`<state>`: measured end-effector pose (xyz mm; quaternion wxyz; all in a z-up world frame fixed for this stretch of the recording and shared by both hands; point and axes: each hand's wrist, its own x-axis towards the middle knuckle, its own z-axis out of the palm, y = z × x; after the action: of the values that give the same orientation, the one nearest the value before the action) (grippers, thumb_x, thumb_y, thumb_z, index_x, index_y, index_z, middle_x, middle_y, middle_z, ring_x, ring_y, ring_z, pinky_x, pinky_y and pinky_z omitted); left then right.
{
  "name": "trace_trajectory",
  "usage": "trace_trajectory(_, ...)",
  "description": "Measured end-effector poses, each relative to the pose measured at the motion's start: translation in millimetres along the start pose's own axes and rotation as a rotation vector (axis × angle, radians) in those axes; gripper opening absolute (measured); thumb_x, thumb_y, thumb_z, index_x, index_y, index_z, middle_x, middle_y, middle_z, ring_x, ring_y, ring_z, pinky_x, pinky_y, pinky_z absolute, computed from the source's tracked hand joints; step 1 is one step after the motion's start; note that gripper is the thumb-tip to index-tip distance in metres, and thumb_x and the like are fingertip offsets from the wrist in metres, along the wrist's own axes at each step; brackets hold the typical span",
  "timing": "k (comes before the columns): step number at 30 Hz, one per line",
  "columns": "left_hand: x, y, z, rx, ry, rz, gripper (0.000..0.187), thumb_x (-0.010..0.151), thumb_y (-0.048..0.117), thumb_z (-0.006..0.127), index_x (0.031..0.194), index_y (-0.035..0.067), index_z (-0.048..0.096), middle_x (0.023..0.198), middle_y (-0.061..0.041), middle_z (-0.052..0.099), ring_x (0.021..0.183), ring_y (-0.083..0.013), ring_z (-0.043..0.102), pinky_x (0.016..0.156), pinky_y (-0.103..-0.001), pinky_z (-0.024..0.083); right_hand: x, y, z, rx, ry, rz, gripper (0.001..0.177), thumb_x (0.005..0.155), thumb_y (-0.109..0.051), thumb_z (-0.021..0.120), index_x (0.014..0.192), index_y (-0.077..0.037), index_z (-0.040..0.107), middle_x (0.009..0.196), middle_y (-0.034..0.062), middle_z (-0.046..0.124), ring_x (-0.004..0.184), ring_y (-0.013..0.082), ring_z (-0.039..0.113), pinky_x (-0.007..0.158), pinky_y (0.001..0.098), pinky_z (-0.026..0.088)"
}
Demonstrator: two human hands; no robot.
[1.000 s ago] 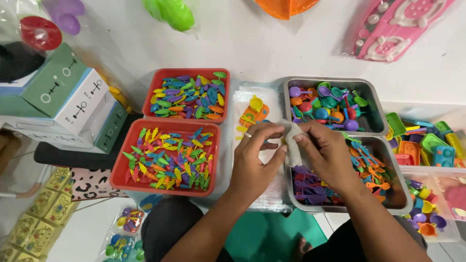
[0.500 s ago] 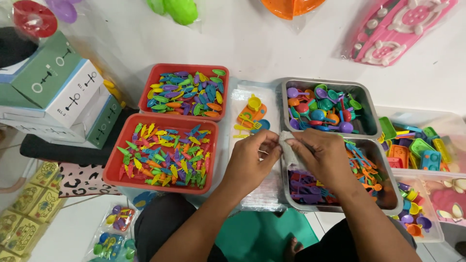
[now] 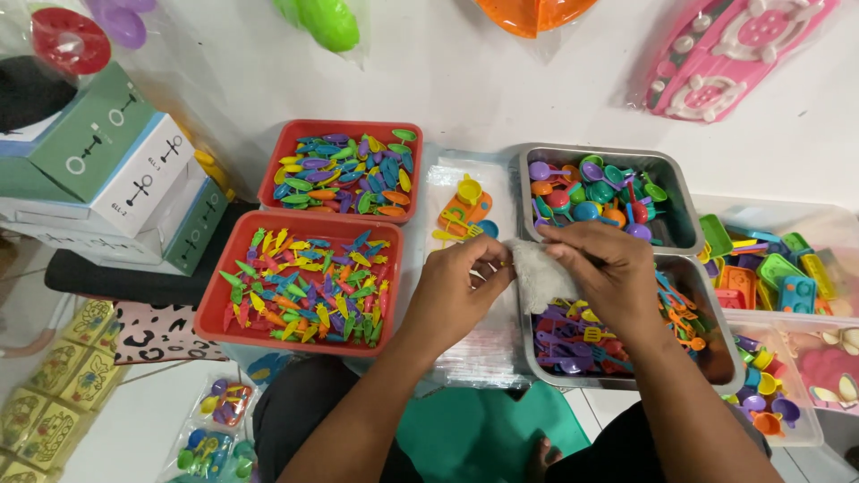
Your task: Cleaning and sorting small plastic toy utensils using a cloth
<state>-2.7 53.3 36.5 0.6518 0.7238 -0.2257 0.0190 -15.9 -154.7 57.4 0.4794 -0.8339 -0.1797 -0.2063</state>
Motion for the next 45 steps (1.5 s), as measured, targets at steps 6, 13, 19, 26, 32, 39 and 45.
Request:
trace_trajectory(6, -0.1, -2.8, 5.0, 0.031, 0.019, 0.024, 0.013, 0.090, 0.007, 0.072, 0.100, 0.000, 0.069, 0.079, -0.018, 0.070, 0.067, -0.0204, 0.069, 0.060, -0.030, 0.062, -2.4, -16.1, 2.8, -0.022, -0.336, -0.121, 0.102, 0.055, -0.032, 0.099, 0.141, 0.002, 0.056, 0.128, 0.0286, 0.065, 0.119, 0.0491, 0.062, 0.099, 0.0608, 0.049)
trace_trajectory(13, -1.8, 0.1, -0.9, 0.174, -0.044, 0.073, 0.012, 0.089, 0.008, 0.072, 0.099, 0.002, 0.071, 0.080, -0.016, 0.069, 0.074, -0.0267, 0.071, 0.066, -0.033, 0.064, -1.5, -16.6, -1.2, 0.137, -0.427, -0.087, 0.052, 0.094, 0.005, 0.050, 0.145, 0.002, 0.054, 0.135, 0.0228, 0.068, 0.129, 0.0423, 0.059, 0.099, 0.0579, 0.048)
trace_trajectory(19, -1.8, 22.4, -10.5, 0.263, -0.235, 0.006, 0.012, 0.087, 0.005, 0.069, 0.099, 0.005, 0.073, 0.087, -0.019, 0.074, 0.081, -0.0331, 0.074, 0.074, -0.039, 0.065, -13.5, 77.4, -14.1, 0.217, -0.099, 0.504, 0.037, 0.104, -0.022, 0.051, 0.117, 0.006, 0.071, 0.088, 0.0226, 0.070, 0.065, 0.0312, 0.066, 0.065, 0.0450, 0.052)
trace_trajectory(26, 3.2, -25.9, 18.4, -0.386, 0.152, -0.058, 0.020, 0.089, 0.009, 0.079, 0.107, 0.003, 0.074, 0.092, -0.009, 0.075, 0.080, -0.0093, 0.069, 0.075, -0.024, 0.061, -11.3, 1.9, 29.2, 0.481, 0.350, 0.863, 0.074, 0.096, -0.054, 0.064, 0.133, 0.009, 0.057, 0.115, 0.0308, 0.064, 0.110, 0.0342, 0.064, 0.097, 0.0571, 0.046)
trace_trajectory(32, 0.7, -31.9, 40.8, -0.494, 0.345, 0.011, 0.017, 0.088, 0.006, 0.081, 0.100, -0.003, 0.072, 0.084, -0.011, 0.073, 0.078, -0.0072, 0.064, 0.070, -0.024, 0.057, -17.5, -9.5, 38.7, 0.557, -0.119, 0.070, 0.036, 0.099, -0.012, 0.049, 0.126, 0.000, 0.069, 0.128, 0.0179, 0.069, 0.126, 0.0298, 0.064, 0.109, 0.0482, 0.048)
trace_trajectory(39, -2.9, -24.1, 38.5, -0.215, 0.292, 0.046, 0.015, 0.086, 0.011, 0.081, 0.100, 0.013, 0.077, 0.096, -0.001, 0.071, 0.097, -0.0106, 0.064, 0.089, -0.027, 0.048, -17.0, -4.0, 38.9, 0.420, 0.160, 0.001, 0.023, 0.104, -0.007, 0.056, 0.115, 0.008, 0.069, 0.101, 0.0186, 0.068, 0.098, 0.0280, 0.059, 0.093, 0.0432, 0.049)
trace_trajectory(45, -1.4, -17.9, 24.9, -0.224, 0.214, 0.006, 0.027, 0.086, 0.003, 0.065, 0.111, 0.010, 0.072, 0.106, -0.004, 0.072, 0.100, -0.0151, 0.067, 0.085, -0.027, 0.050, -17.7, 26.7, 8.2, 0.093, 0.196, 0.089, 0.029, 0.112, -0.013, 0.052, 0.094, 0.000, 0.071, 0.069, 0.0112, 0.064, 0.073, 0.0116, 0.047, 0.063, 0.0333, 0.047)
